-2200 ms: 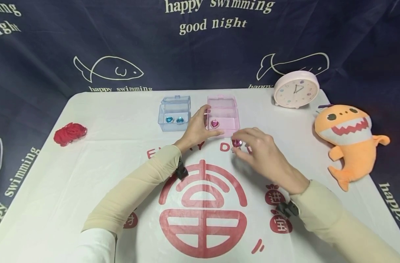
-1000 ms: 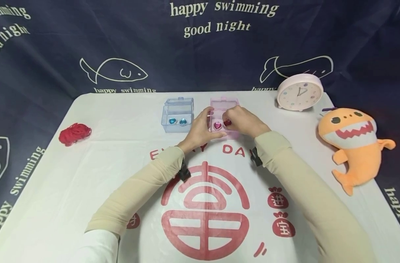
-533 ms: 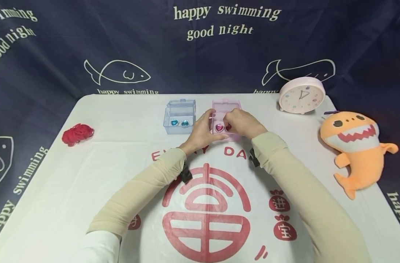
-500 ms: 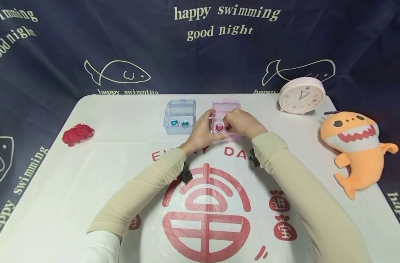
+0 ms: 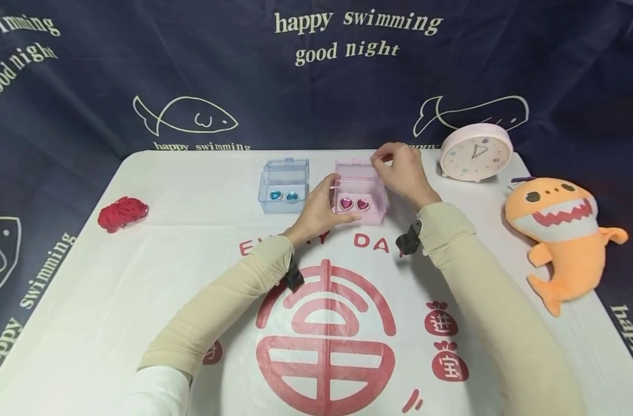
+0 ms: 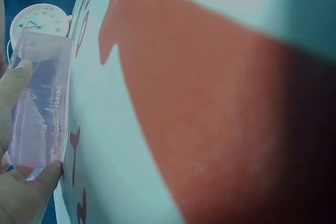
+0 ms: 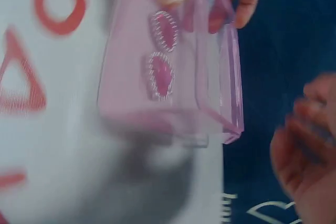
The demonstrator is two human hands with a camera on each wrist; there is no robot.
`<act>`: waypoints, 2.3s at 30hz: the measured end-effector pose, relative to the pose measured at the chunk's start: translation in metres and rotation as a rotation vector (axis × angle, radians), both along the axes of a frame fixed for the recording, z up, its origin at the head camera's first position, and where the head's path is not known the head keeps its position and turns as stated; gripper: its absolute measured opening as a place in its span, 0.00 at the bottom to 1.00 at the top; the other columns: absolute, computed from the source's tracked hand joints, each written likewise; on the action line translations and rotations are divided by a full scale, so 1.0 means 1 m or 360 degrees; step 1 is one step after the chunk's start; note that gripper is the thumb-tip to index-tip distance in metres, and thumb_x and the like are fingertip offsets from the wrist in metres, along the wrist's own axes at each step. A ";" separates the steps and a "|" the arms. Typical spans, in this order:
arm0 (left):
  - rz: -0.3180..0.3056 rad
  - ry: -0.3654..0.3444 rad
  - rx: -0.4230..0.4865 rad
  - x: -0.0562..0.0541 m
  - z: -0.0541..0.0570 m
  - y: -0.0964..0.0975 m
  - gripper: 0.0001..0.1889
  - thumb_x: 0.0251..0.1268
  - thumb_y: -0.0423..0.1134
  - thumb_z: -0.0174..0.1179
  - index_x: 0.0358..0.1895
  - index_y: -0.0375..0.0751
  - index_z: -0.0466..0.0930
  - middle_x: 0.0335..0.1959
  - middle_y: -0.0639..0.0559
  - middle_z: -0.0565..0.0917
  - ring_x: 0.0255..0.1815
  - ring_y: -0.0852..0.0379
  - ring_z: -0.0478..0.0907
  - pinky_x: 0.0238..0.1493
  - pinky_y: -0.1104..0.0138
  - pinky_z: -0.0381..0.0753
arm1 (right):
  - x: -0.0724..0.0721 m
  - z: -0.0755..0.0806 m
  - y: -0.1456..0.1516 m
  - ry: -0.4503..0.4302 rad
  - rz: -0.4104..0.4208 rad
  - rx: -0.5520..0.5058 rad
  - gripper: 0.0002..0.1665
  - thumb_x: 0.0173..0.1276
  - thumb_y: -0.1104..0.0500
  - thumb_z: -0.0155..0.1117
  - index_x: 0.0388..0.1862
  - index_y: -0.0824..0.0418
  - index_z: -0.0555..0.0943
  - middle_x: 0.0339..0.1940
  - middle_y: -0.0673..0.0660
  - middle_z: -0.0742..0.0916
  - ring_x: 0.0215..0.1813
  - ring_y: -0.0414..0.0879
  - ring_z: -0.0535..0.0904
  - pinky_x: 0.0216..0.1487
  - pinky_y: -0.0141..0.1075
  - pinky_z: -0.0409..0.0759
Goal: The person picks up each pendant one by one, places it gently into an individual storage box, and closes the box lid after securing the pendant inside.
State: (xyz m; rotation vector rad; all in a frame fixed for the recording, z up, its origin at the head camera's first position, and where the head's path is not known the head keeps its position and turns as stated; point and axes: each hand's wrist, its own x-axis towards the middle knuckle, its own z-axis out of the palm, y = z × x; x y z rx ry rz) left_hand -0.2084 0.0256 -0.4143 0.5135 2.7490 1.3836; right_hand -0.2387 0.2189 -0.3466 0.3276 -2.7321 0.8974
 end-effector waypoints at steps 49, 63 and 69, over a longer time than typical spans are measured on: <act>-0.0057 0.0010 -0.0017 0.000 -0.003 0.000 0.50 0.44 0.50 0.77 0.73 0.52 0.57 0.58 0.47 0.75 0.56 0.55 0.74 0.56 0.64 0.77 | 0.034 -0.037 0.036 -0.0792 0.0416 -0.0950 0.24 0.59 0.74 0.64 0.56 0.72 0.77 0.72 0.60 0.69 0.73 0.49 0.65 0.67 0.24 0.67; -0.0032 0.0009 0.0054 -0.002 -0.002 0.002 0.39 0.58 0.53 0.66 0.71 0.51 0.61 0.59 0.45 0.75 0.54 0.53 0.76 0.53 0.63 0.80 | 0.036 -0.050 0.029 -0.0572 0.0353 -0.0880 0.20 0.64 0.70 0.64 0.55 0.74 0.77 0.74 0.63 0.68 0.77 0.49 0.60 0.71 0.25 0.62; -0.0028 0.0009 0.0082 -0.002 -0.002 0.001 0.40 0.58 0.52 0.67 0.72 0.49 0.60 0.60 0.44 0.74 0.55 0.52 0.76 0.55 0.62 0.79 | 0.036 -0.055 0.024 -0.0515 0.0337 -0.0938 0.20 0.63 0.70 0.65 0.54 0.76 0.77 0.74 0.63 0.68 0.77 0.47 0.59 0.73 0.31 0.61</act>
